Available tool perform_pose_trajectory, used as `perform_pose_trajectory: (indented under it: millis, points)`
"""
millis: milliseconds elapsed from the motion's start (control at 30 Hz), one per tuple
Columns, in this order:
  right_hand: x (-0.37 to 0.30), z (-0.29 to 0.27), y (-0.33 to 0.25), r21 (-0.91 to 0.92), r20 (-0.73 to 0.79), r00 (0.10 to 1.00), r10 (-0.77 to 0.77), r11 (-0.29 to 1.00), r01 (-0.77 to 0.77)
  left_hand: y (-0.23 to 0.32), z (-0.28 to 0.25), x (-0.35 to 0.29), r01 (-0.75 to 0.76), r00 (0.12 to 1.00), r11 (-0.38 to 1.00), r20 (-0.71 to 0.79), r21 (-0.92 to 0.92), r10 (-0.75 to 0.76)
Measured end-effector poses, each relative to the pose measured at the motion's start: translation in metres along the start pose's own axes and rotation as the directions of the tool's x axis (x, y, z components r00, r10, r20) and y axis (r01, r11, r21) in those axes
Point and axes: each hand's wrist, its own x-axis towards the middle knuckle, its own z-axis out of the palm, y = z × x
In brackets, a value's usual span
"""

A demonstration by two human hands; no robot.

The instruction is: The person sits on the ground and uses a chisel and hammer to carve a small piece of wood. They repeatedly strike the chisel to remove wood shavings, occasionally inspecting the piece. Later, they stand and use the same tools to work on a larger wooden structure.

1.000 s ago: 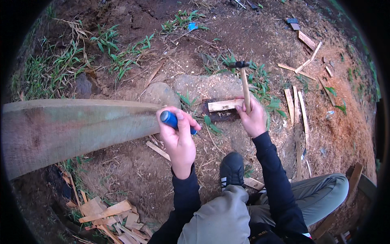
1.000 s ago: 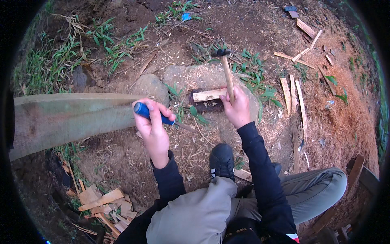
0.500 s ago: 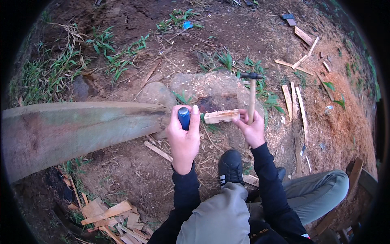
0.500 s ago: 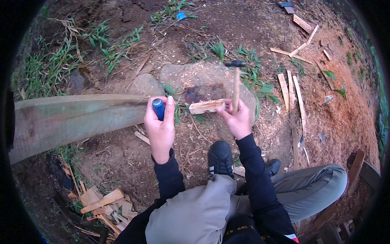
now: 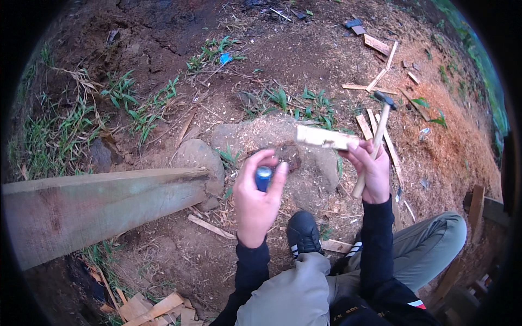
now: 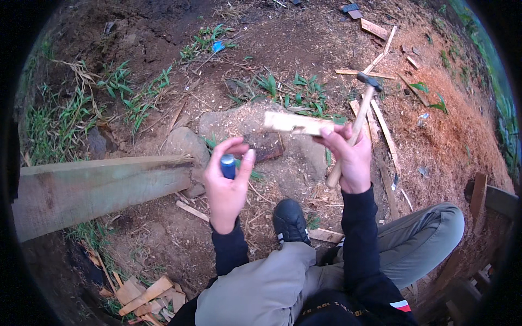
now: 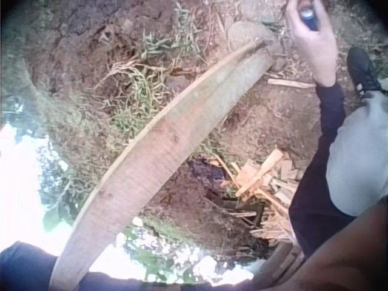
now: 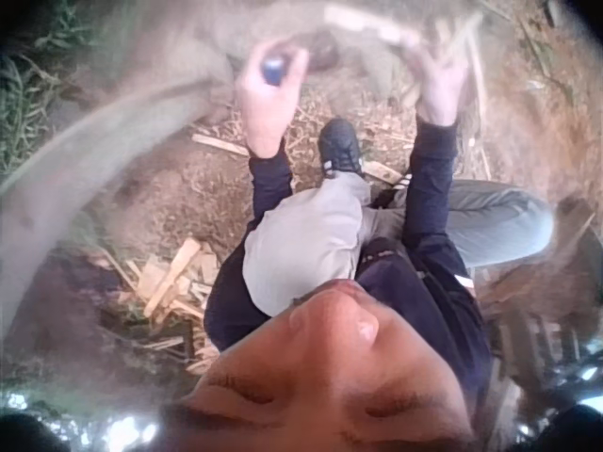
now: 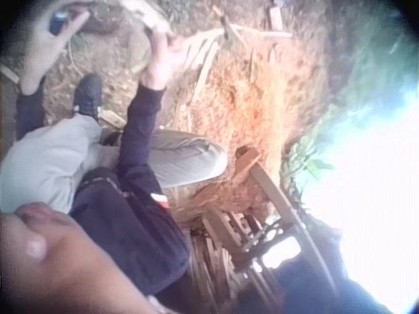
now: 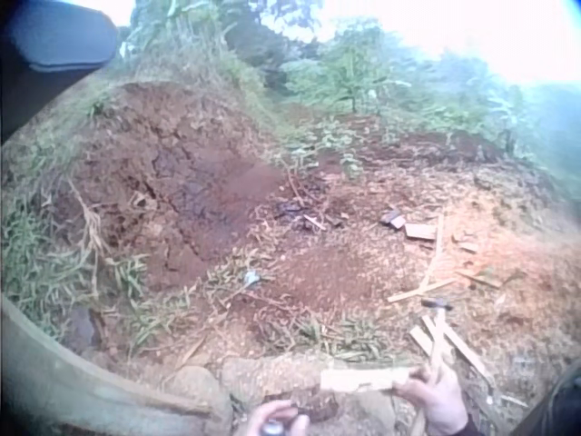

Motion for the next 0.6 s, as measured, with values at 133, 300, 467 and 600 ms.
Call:
perform_pose_trajectory:
  millis: [133,300,467,600]
  points:
    - [-0.021,0.017,-0.008,-0.013,0.126,0.991,0.047,0.999,-0.046,0.012,0.003,0.005,-0.193,0.979,0.981,0.069,-0.025,0.194]
    - [-0.036,0.034,-0.013,0.118,0.215,0.972,-0.094,0.991,0.069,0.013,-0.005,-0.005,-0.082,0.996,0.962,0.013,-0.259,0.088]
    - [-0.051,0.049,-0.013,0.043,0.216,0.976,-0.001,0.999,-0.009,0.028,0.001,-0.021,-0.024,1.000,0.948,-0.023,-0.317,0.017]
    - [-0.049,0.045,-0.012,-0.027,0.217,0.976,0.020,1.000,-0.014,0.021,0.010,-0.036,-0.191,0.976,0.905,0.021,-0.379,0.215]
